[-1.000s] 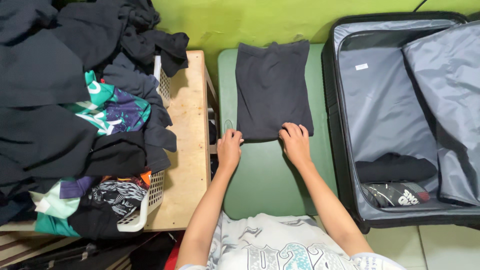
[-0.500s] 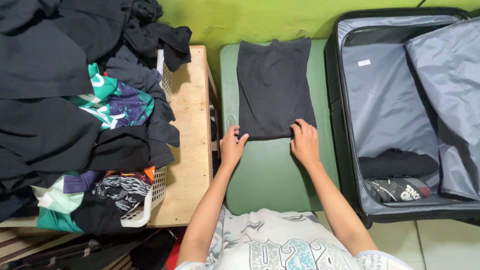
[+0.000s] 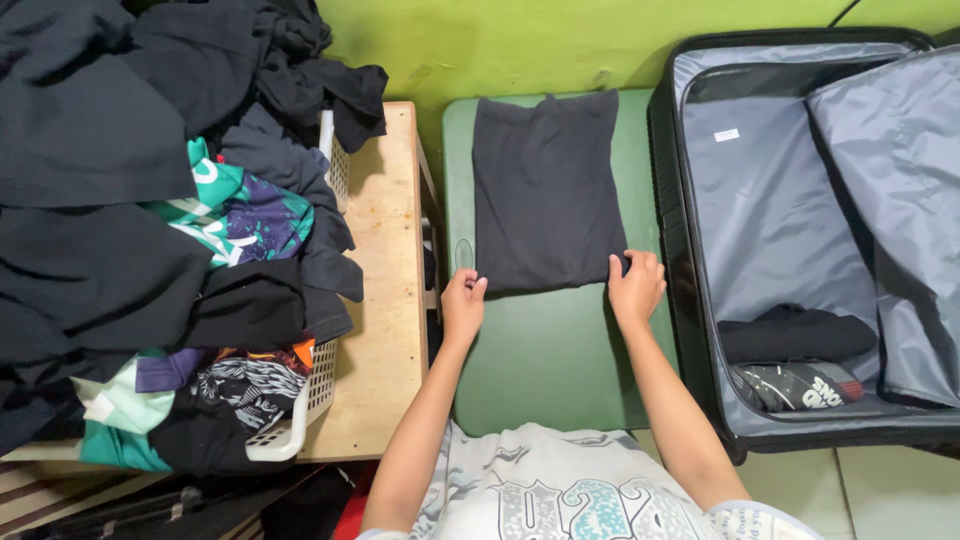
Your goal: The person picks up shirts from a pile, lays them flat on a surface, folds them by hand, and rolls them before placing them into a suitcase.
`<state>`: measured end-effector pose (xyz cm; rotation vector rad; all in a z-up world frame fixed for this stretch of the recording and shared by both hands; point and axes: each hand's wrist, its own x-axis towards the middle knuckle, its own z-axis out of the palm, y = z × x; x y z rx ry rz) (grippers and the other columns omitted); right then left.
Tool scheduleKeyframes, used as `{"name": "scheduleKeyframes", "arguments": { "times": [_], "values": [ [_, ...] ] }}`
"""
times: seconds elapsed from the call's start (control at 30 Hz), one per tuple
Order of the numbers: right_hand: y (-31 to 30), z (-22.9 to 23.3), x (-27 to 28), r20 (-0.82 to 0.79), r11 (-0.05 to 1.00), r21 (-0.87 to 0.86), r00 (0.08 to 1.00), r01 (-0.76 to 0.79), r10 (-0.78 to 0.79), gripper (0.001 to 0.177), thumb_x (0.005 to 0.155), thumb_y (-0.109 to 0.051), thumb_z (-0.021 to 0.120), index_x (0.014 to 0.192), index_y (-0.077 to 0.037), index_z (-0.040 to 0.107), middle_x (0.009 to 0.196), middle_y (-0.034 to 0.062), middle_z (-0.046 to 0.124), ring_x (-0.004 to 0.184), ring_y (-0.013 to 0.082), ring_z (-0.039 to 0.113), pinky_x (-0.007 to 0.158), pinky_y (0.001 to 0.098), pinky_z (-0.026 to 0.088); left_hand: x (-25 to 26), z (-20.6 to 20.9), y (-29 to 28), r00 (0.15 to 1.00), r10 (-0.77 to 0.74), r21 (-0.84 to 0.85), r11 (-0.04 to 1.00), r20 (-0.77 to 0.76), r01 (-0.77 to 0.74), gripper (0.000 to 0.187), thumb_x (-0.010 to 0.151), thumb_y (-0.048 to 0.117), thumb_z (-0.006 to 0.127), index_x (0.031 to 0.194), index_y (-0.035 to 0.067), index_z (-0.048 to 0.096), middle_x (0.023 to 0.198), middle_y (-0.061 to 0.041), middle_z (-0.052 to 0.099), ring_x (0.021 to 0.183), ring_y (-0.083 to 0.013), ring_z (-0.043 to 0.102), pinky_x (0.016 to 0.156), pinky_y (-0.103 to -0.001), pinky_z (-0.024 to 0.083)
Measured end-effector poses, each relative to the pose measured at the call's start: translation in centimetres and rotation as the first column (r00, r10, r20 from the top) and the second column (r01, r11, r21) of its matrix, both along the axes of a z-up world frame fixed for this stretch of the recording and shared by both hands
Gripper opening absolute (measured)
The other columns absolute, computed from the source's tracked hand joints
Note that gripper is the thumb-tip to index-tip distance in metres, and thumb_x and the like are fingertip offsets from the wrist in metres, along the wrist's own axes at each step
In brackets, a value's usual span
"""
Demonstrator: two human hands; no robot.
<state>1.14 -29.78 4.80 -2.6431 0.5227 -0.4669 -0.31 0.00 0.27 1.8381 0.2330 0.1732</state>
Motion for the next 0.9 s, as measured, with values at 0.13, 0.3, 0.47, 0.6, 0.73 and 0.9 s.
{"name": "scheduleKeyframes", "arguments": {
  "times": [0.13,0.3,0.47,0.6,0.73,0.9],
  "values": [
    [0.0,-0.1,-0.1,-0.092,0.999,-0.045,0.996,0.012,-0.016,0.033,0.088,-0.036,0.077,0.106,-0.010,0.071,0.114,0.0095,0.065,0.110,0.0335,0.057,0.090,0.0491,0.043,-1.6,1.8,1.0,0.999,-0.014,0.076,0.997,-0.031,0.016,0.022,0.090,0.013,0.075,0.105,0.001,0.065,0.084,-0.008,0.067,0.065,-0.0156,0.057,0.064,-0.030,0.050],
    [0.3,-0.6,-1.2,-0.076,0.989,-0.129,0.995,-0.078,0.069,0.016,0.097,-0.028,0.072,0.099,-0.013,0.068,0.108,0.0058,0.065,0.108,0.0309,0.058,0.088,0.0471,0.042,-2.9,3.8,1.5,0.992,-0.025,0.098,0.994,-0.125,0.038,0.022,0.093,0.017,0.074,0.105,0.002,0.064,0.085,-0.007,0.067,0.062,-0.0201,0.051,0.061,-0.034,0.047],
    [0.4,-1.2,-2.2,0.080,0.991,-0.128,0.996,-0.026,0.036,0.015,0.102,-0.021,0.065,0.104,-0.007,0.059,0.107,0.0090,0.061,0.105,0.0324,0.057,0.084,0.0463,0.039,-3.1,4.1,1.7,0.998,0.005,0.188,0.982,-0.069,0.008,0.022,0.092,0.018,0.073,0.104,0.002,0.064,0.086,-0.010,0.068,0.066,-0.0241,0.057,0.064,-0.037,0.049],
    [0.0,-1.8,-3.1,0.084,0.991,-0.127,0.996,0.035,-0.025,0.015,0.103,-0.020,0.064,0.106,-0.007,0.058,0.105,0.0076,0.060,0.105,0.0315,0.057,0.088,0.0470,0.039,-3.4,3.7,1.9,0.999,0.016,0.234,0.972,-0.050,-0.003,0.020,0.094,0.017,0.071,0.102,0.002,0.062,0.089,-0.013,0.069,0.072,-0.0310,0.063,0.069,-0.041,0.050],
    [-0.1,-2.1,-3.7,0.048,0.993,-0.108,0.998,0.048,-0.043,0.014,0.103,-0.021,0.064,0.104,-0.008,0.059,0.103,0.0061,0.062,0.103,0.0306,0.058,0.086,0.0470,0.039,-4.1,3.5,1.8,0.999,0.017,0.288,0.958,-0.027,-0.008,0.020,0.094,0.017,0.071,0.101,0.002,0.062,0.090,-0.015,0.069,0.081,-0.0339,0.066,0.072,-0.043,0.051],
    [-0.1,-1.6,-4.0,0.033,0.998,-0.008,0.998,0.060,-0.059,0.017,0.104,-0.026,0.065,0.105,-0.010,0.060,0.099,0.0050,0.066,0.099,0.0290,0.063,0.083,0.0469,0.039,-4.6,4.1,1.4,0.996,0.020,0.340,0.940,-0.085,0.011,0.022,0.092,0.020,0.072,0.103,0.002,0.064,0.088,-0.011,0.071,0.081,-0.0311,0.067,0.072,-0.043,0.052]
  ]
}}
